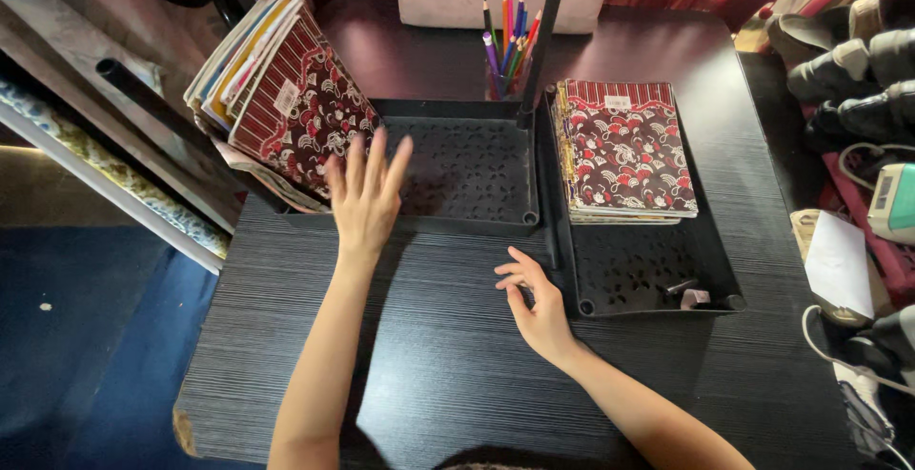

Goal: The person picks up books one at a time from a stack on a desk and places them into a vertical book holder. The person handles several different books, including children's storybooks and patterned notebooks, moving them from a horizontal pile to a vertical arrangement.

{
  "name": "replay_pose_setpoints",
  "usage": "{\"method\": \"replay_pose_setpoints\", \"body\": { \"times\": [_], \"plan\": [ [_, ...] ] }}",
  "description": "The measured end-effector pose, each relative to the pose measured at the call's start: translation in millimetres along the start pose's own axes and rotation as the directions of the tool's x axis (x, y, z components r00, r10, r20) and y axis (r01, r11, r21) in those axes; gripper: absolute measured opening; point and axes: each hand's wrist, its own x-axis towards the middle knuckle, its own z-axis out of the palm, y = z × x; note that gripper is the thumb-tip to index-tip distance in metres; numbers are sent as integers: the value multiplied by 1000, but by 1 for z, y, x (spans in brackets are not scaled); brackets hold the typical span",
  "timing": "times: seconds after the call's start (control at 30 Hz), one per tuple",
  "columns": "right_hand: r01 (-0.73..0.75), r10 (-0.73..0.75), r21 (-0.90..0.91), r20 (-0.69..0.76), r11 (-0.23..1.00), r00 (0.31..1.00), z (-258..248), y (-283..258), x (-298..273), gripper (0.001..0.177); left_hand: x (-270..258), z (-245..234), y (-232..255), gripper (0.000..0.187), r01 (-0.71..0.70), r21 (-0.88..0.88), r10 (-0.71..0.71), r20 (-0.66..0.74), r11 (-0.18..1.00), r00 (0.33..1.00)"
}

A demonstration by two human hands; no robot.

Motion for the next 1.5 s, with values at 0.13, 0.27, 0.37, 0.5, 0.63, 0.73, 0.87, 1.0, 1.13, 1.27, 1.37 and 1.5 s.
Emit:
{"method": "replay_pose_setpoints", "body": {
  "times": [0.13, 0.27, 0.37, 0.5, 0.63, 0.73, 0.87, 1.0, 1.13, 1.27, 1.37, 1.5],
  "plan": [
    [2, -2, -10, 4, 1000, 1000, 0, 0, -1, 54, 25, 5, -6, 86, 138, -54, -86, 553, 989, 829],
    [14, -14, -12, 2, 1000, 1000, 0, 1, 0, 53, 26, 45, -20, 72, -66, 30, 37, 573, 997, 819],
    [-2, 2, -9, 1, 1000, 1000, 0, 1, 0, 54, 25, 77, -23, 66, -184, -26, 168, 545, 983, 822],
    [-17, 18, -20, 16, 1000, 1000, -1, 1, -1, 55, 19, 95, -25, 63, -230, -87, 239, 547, 969, 802],
    [-24, 24, 0, -1, 1000, 1000, 1, 2, -1, 53, 23, 103, -30, 64, -306, -96, 308, 537, 947, 785],
    [-1, 1, -2, -2, 1000, 1000, 1, 3, 0, 54, 23, 105, -31, 52, -361, 10, 304, 515, 933, 802],
    [-28, 28, -25, -6, 999, 1000, 1, 0, -1, 54, 25, 100, -27, 45, -315, 65, 225, 565, 947, 794],
    [-29, 29, -5, -9, 1000, 1000, 2, -16, 3, 56, 30, 91, -13, 50, -234, 55, 163, 562, 971, 811],
    [120, -121, -23, -35, 993, 992, -22, -53, 12, 46, 50, 70, 11, 34, -159, -40, 154, 562, 986, 813],
    [169, -224, -226, -248, 959, 943, -83, -69, 38, 28, 82, 21, 80, 17, 38, -625, 152, 248, 779, 957],
    [2, -179, -510, -298, 860, 938, -132, -51, 61, 37, 99, -18, 146, 21, 109, -871, 94, 174, 479, 980],
    [-275, 68, -718, -302, 639, 951, -172, -4, 68, 60, 116, -45, 212, 73, 328, -865, 42, 370, 380, 928]
  ]
}}
